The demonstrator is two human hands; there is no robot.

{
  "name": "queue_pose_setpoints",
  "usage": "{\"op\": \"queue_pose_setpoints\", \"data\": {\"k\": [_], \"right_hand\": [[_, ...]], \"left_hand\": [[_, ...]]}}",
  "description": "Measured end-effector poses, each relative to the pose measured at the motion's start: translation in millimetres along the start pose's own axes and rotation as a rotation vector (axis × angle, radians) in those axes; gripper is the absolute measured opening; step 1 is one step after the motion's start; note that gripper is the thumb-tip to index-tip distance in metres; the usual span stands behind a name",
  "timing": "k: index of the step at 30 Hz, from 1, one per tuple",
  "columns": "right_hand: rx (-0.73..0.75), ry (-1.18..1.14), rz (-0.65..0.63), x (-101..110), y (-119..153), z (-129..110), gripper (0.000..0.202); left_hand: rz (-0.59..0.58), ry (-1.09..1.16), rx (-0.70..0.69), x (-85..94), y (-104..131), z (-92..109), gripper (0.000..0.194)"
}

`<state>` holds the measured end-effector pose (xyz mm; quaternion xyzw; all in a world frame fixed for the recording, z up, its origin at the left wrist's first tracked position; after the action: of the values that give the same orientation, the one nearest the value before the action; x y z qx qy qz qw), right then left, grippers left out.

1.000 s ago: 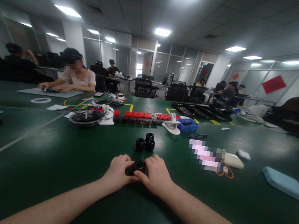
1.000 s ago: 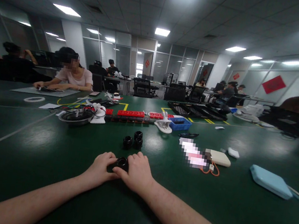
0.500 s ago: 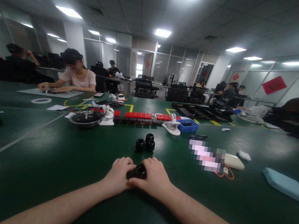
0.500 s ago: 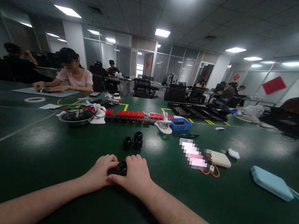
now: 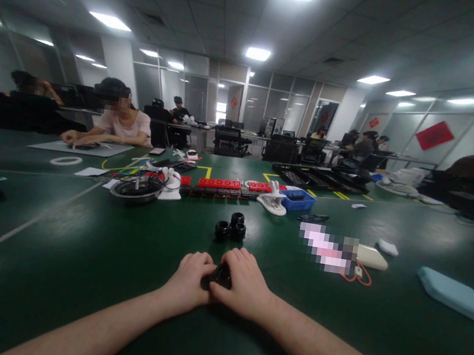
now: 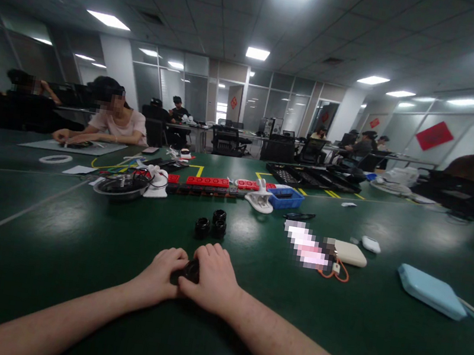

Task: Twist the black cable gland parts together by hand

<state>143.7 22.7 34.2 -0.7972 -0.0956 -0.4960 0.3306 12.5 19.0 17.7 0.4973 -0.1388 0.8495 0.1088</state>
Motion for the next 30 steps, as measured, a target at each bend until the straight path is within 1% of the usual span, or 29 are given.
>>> {"op": "queue_pose_setpoints", "data": {"k": [6,14,19,26,30], "right_hand": [[0.031,-0.028,-0.007,3.1,1.4,1.5,0.026],[0.071,-0.059,-0.039,3.8,1.5,2.2,0.022],[0.082,-0.051,-0.039,4.5,1.5,1.3,0.022],[0.084,-0.064,-0.040,3.5,1.9,2.4,0.023],[0.075,-0.072,-0.048,4.1,1.8,2.4,0.023]], "left_hand": [[0.017,-0.008,0.004,-2.7,-0.7,-3.8,0.032],[0.060,-0.048,-0.040,-5.2,-1.9,-4.7,0.032],[0.051,-0.028,-0.028,-4.6,-0.6,-4.7,0.030],[0.027,-0.001,-0.005,-1.9,0.8,-4.1,0.036],[0.023,-0.016,0.000,-2.4,0.9,-4.6,0.036]]}}
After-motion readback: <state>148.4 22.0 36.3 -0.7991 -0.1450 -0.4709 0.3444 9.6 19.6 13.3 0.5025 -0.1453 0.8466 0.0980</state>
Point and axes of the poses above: each hand's wrist, its own y-axis away from the middle knuckle, its own x-axis out of the back of the hand, z = x × y, the point moved 3 cm from there along -y, towards the middle knuckle, and after that the axes turned 6 degrees about z, right-handed, at the moved point
